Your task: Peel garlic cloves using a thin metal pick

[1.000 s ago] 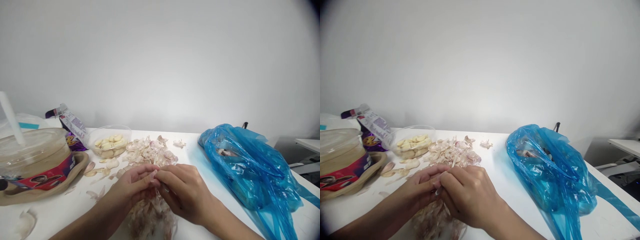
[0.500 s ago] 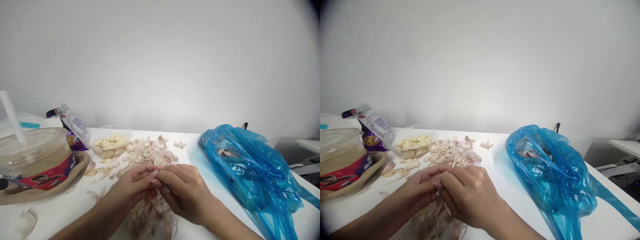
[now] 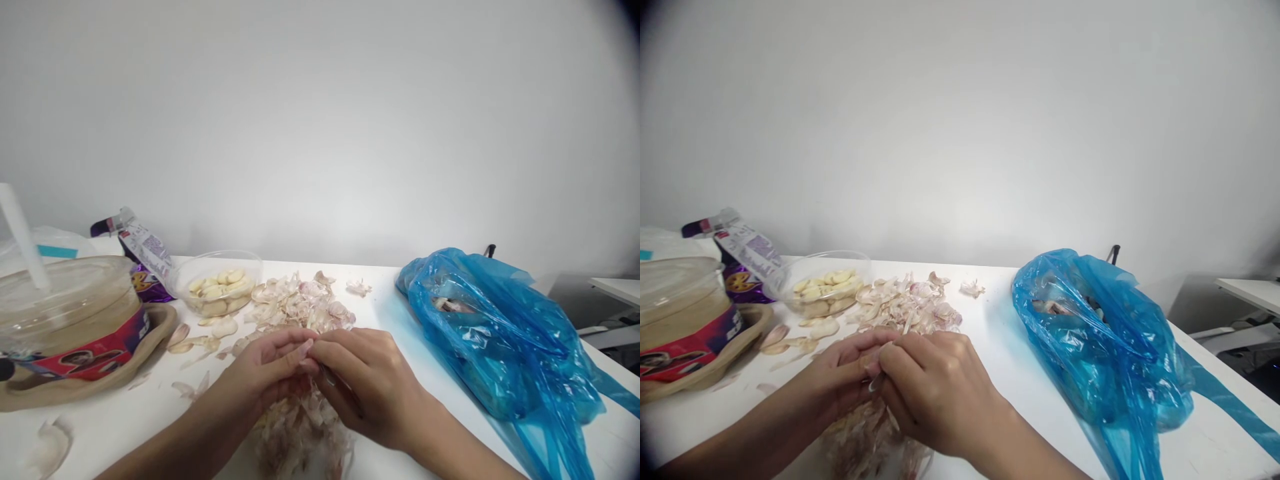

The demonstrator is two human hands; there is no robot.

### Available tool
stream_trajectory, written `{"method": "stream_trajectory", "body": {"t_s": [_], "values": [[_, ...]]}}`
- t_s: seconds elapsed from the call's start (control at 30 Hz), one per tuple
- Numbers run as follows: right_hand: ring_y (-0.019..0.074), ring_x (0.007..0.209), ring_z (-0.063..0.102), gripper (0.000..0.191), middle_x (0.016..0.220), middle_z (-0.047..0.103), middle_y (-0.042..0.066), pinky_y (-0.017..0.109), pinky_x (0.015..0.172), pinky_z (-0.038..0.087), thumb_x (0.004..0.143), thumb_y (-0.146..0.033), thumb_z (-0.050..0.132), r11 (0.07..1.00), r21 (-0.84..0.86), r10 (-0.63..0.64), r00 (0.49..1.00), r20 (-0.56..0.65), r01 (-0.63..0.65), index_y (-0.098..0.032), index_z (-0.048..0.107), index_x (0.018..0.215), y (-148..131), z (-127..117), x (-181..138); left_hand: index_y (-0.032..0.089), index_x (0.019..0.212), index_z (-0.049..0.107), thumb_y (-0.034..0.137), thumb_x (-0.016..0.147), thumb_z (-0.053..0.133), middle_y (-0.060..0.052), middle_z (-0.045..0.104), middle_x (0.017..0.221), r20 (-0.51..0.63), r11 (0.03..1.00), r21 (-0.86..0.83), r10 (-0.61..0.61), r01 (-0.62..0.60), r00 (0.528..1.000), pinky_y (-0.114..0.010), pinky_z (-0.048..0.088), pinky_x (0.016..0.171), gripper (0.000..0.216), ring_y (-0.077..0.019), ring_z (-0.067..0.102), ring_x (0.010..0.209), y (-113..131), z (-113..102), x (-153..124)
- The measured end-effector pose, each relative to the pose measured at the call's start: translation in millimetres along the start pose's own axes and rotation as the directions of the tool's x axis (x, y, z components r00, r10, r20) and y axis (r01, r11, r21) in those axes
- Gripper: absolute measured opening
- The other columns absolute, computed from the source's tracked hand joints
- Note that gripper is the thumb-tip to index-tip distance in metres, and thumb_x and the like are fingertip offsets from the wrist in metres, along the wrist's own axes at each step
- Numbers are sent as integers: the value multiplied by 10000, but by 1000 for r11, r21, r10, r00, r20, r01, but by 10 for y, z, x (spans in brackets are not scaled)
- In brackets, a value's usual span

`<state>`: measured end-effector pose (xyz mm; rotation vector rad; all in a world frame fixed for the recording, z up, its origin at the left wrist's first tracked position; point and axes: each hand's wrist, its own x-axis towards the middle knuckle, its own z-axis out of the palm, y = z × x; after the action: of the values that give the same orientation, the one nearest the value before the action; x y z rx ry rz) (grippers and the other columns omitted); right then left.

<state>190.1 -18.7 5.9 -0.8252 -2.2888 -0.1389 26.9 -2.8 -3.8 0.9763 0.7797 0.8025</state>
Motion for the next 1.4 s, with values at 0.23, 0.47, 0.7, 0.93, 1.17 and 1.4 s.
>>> {"method": "stream_trajectory", "body": {"t_s": [0.23,0.47,0.7,0.93,1.17,1.4], "values": [[106,554,497,164,680,573,12,233,494,354,865,-184,379,1000,-14,12,1000,-2,-12,-164,526,794,9,7,1,195,915,658,219,753,610,-37,660,859,-6,1000,21,-5,5,1000,-247,428,705,170,-155,562,794,15,10,22],[110,562,492,145,689,576,15,230,503,355,856,-183,397,1000,-1,30,999,18,-30,-162,529,799,5,10,-2,209,950,649,241,765,598,-28,646,871,-5,998,49,-30,30,1000,-260,421,725,195,-172,561,843,33,31,-8],[108,554,494,151,676,567,12,224,493,353,854,-179,400,998,7,56,998,32,-56,-161,547,826,5,-13,8,220,981,651,249,761,598,-28,642,859,-7,997,60,-50,50,999,-272,422,743,228,-191,558,879,44,46,-20],[112,571,498,148,694,576,15,224,510,363,846,-177,406,997,17,72,996,55,-73,-163,553,855,3,-1,10,206,1020,631,250,786,564,-41,640,870,21,997,68,-29,27,999,-303,421,749,247,-204,555,875,16,29,1],[118,584,501,163,709,581,19,230,517,367,850,-176,396,997,23,74,995,73,-76,-157,554,884,3,-11,7,199,1051,613,242,803,544,-46,631,885,39,997,74,-18,15,999,-316,408,763,261,-200,543,875,18,23,-1],[119,588,487,164,708,571,16,233,521,356,861,-189,391,997,11,81,993,84,-82,-158,551,864,12,-14,7,202,1019,633,240,793,556,-35,618,834,36,998,65,-20,18,999,-316,415,754,242,-197,547,847,8,21,16]]}}
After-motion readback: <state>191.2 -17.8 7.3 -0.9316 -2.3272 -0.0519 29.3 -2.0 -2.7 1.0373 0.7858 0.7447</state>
